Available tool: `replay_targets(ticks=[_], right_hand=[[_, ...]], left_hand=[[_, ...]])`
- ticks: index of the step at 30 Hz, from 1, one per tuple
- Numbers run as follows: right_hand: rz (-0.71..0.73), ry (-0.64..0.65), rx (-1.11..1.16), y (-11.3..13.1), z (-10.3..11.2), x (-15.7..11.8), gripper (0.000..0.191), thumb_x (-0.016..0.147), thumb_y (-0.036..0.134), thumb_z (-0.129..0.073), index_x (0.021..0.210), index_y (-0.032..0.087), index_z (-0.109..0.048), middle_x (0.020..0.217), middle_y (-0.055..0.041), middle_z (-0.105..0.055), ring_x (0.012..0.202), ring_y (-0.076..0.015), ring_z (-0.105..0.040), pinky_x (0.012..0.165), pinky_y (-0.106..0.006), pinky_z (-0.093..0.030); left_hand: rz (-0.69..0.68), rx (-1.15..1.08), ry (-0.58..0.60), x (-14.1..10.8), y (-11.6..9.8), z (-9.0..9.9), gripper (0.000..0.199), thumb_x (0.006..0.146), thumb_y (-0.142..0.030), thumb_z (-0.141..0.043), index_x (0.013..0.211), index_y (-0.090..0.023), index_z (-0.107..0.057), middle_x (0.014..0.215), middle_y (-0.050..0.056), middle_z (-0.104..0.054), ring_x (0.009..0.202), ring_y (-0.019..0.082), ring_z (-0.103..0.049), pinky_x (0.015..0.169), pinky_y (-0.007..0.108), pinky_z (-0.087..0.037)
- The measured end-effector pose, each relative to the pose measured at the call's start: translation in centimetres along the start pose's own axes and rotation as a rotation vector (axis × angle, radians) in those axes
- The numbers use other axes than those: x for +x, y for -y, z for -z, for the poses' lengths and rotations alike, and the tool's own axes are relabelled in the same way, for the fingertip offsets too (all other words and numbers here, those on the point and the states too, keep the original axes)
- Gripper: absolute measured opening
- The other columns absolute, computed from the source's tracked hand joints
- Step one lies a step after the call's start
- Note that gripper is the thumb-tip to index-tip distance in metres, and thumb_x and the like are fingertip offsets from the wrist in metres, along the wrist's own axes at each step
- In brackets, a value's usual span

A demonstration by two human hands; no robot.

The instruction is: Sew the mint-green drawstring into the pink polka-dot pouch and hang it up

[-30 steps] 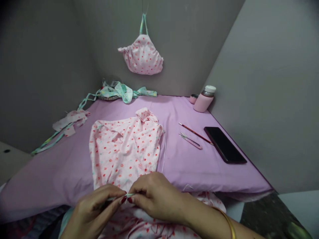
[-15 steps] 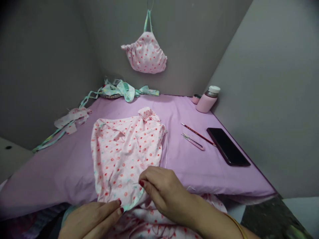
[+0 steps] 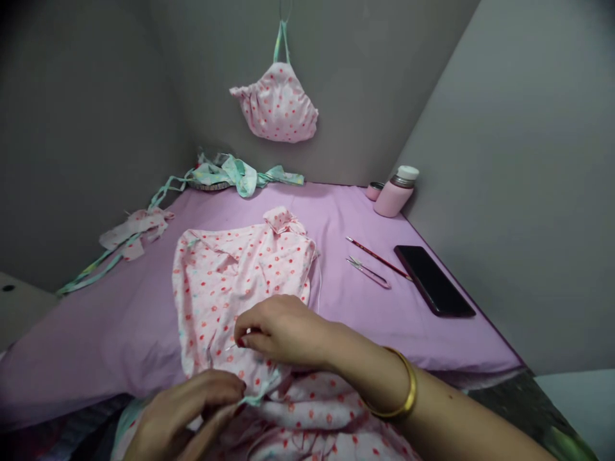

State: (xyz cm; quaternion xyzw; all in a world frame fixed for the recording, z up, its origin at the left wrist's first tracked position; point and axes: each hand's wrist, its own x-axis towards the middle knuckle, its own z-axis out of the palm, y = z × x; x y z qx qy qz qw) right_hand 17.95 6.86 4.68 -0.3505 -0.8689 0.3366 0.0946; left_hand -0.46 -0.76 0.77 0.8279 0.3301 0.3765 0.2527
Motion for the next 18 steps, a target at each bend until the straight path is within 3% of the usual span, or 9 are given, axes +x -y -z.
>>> replay_targets(ticks=[3,5,8,11,18], right_hand=[[0.029,0.145,-0.029,-0.4,0.0,0.7,0.018,0.077,0.006,-0.054,0.084,0.015,-0.068,0.078,-0.0011,-0.066,0.071,-0.01,-0.057,0.065,-0.018,-0.038],[0.057,0.231,0.024,-0.6,0.1,0.9,0.017,0.077,0.006,-0.055,0.084,0.014,-0.067,0.071,0.0009,-0.063,0.065,-0.0074,-0.054,0.06,-0.016,-0.037],[0.043,0.319,0.158,-0.7,0.5,0.9,0.014,0.079,0.006,-0.054,0.082,0.011,-0.066,0.061,0.0036,-0.055,0.056,-0.0047,-0.047,0.052,-0.013,-0.034],[-0.006,0.325,0.276,-0.9,0.6,0.7,0.013,0.078,0.004,-0.054,0.083,0.01,-0.064,0.061,0.0045,-0.051,0.055,-0.0041,-0.044,0.05,-0.013,-0.033],[-0.05,0.34,0.579,-2.0,-0.5,0.5,0.01,0.08,0.006,-0.05,0.084,0.012,-0.057,0.066,0.0045,-0.05,0.056,-0.0042,-0.044,0.052,-0.014,-0.036]], left_hand=[[0.502,-0.314,0.047,0.4,0.3,-0.3,0.012,0.083,-0.023,-0.053,0.075,-0.02,-0.061,0.06,-0.002,-0.061,0.052,0.01,-0.055,0.047,0.015,-0.042],[0.678,-0.488,-0.007,0.7,0.5,-0.3,0.014,0.08,-0.031,-0.057,0.073,-0.02,-0.062,0.064,-0.002,-0.058,0.049,0.009,-0.047,0.042,0.016,-0.036],[0.797,-0.683,-0.047,1.0,0.9,-0.2,0.017,0.074,-0.036,-0.063,0.072,-0.019,-0.062,0.071,-0.001,-0.058,0.052,0.009,-0.045,0.044,0.016,-0.035],[0.896,-0.79,-0.045,1.0,1.4,-0.4,0.02,0.072,-0.038,-0.065,0.074,-0.018,-0.061,0.061,-0.003,-0.056,0.052,0.009,-0.047,0.047,0.016,-0.036],[0.934,-0.935,-0.018,1.3,1.7,-1.2,0.031,0.063,-0.043,-0.072,0.067,-0.016,-0.056,0.051,-0.004,-0.056,0.046,0.008,-0.048,0.044,0.017,-0.034]])
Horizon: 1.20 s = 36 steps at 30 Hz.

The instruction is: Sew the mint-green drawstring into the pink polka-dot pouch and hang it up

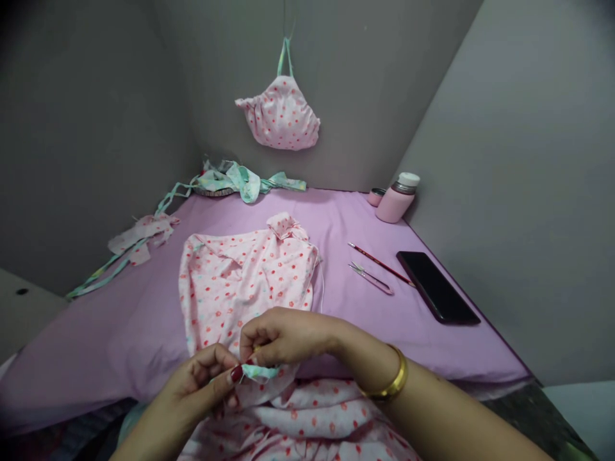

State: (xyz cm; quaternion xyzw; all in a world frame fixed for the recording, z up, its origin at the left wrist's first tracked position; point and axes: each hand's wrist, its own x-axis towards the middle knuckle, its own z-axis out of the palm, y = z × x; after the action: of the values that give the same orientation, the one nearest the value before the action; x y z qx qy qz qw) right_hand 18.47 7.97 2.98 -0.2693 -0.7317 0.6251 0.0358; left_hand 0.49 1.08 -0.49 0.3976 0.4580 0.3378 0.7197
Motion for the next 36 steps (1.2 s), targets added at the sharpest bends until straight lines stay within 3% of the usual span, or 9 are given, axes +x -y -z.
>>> replay_targets(ticks=[3,5,7,9,13,17,25,36], right_hand=[[0.044,-0.061,-0.015,0.0,-0.2,0.0,0.01,0.082,0.009,-0.049,0.086,0.013,-0.057,0.069,0.0026,-0.054,0.06,-0.006,-0.047,0.054,-0.016,-0.037],[0.133,-0.312,-0.163,0.7,-0.7,-0.5,0.009,0.083,0.012,-0.05,0.085,0.014,-0.058,0.076,0.0,-0.057,0.068,-0.0085,-0.051,0.063,-0.019,-0.041],[0.249,-0.653,-0.367,1.7,-1.7,-1.5,0.009,0.085,0.015,-0.051,0.082,0.014,-0.059,0.078,-0.0019,-0.058,0.074,-0.0108,-0.052,0.069,-0.023,-0.041],[0.362,-0.826,-0.585,2.2,-3.3,-2.6,0.012,0.086,0.017,-0.05,0.079,0.015,-0.06,0.07,-0.0023,-0.056,0.069,-0.012,-0.051,0.065,-0.024,-0.039],[0.456,-0.801,-0.841,0.7,-7.1,-3.1,0.019,0.086,0.009,-0.044,0.083,0.013,-0.062,0.061,-0.003,-0.053,0.058,-0.0123,-0.046,0.051,-0.023,-0.035],[0.463,-0.991,-0.806,-2.2,-9.0,-1.4,0.023,0.086,0.005,-0.04,0.097,0.011,-0.059,0.064,-0.0047,-0.057,0.058,-0.0127,-0.049,0.052,-0.023,-0.038],[0.509,-1.201,-0.836,-2.8,-9.7,0.5,0.016,0.084,0.006,-0.048,0.093,0.012,-0.059,0.063,-0.0041,-0.059,0.058,-0.0132,-0.054,0.053,-0.023,-0.041],[0.483,-1.321,-1.068,-3.4,-9.6,1.8,0.011,0.086,0.012,-0.047,0.09,0.013,-0.057,0.063,-0.0037,-0.061,0.057,-0.0137,-0.055,0.055,-0.026,-0.041]], left_hand=[[0.018,-0.058,0.006,0.1,-0.1,-0.2,0.035,0.059,-0.044,-0.075,0.065,-0.016,-0.055,0.051,-0.003,-0.058,0.044,0.008,-0.049,0.043,0.017,-0.035],[0.012,-0.104,-0.015,0.2,-0.2,-0.2,0.036,0.057,-0.043,-0.077,0.063,-0.015,-0.055,0.052,-0.003,-0.059,0.045,0.007,-0.051,0.044,0.016,-0.036],[0.021,-0.159,-0.034,0.2,-0.2,-0.1,0.035,0.056,-0.04,-0.079,0.062,-0.015,-0.055,0.053,-0.003,-0.06,0.045,0.007,-0.051,0.045,0.016,-0.037],[0.043,-0.215,-0.051,0.1,-0.3,-0.1,0.034,0.056,-0.037,-0.079,0.063,-0.015,-0.055,0.054,-0.003,-0.061,0.045,0.006,-0.052,0.045,0.016,-0.038],[0.079,-0.317,-0.052,-0.3,-0.4,-0.1,0.031,0.057,-0.033,-0.079,0.066,-0.015,-0.055,0.053,-0.003,-0.061,0.044,0.005,-0.049,0.045,0.015,-0.037],[0.088,-0.345,-0.071,-0.6,-0.7,-0.3,0.027,0.058,-0.028,-0.079,0.067,-0.016,-0.056,0.053,-0.004,-0.06,0.045,0.005,-0.049,0.046,0.015,-0.037],[0.077,-0.396,-0.054,-0.8,-0.8,-0.2,0.024,0.057,-0.023,-0.08,0.064,-0.014,-0.059,0.053,-0.003,-0.059,0.045,0.004,-0.047,0.044,0.014,-0.036],[0.074,-0.478,-0.011,-0.8,-0.5,0.3,0.02,0.058,-0.015,-0.08,0.067,-0.013,-0.063,0.057,-0.002,-0.061,0.046,0.004,-0.05,0.046,0.013,-0.042]])
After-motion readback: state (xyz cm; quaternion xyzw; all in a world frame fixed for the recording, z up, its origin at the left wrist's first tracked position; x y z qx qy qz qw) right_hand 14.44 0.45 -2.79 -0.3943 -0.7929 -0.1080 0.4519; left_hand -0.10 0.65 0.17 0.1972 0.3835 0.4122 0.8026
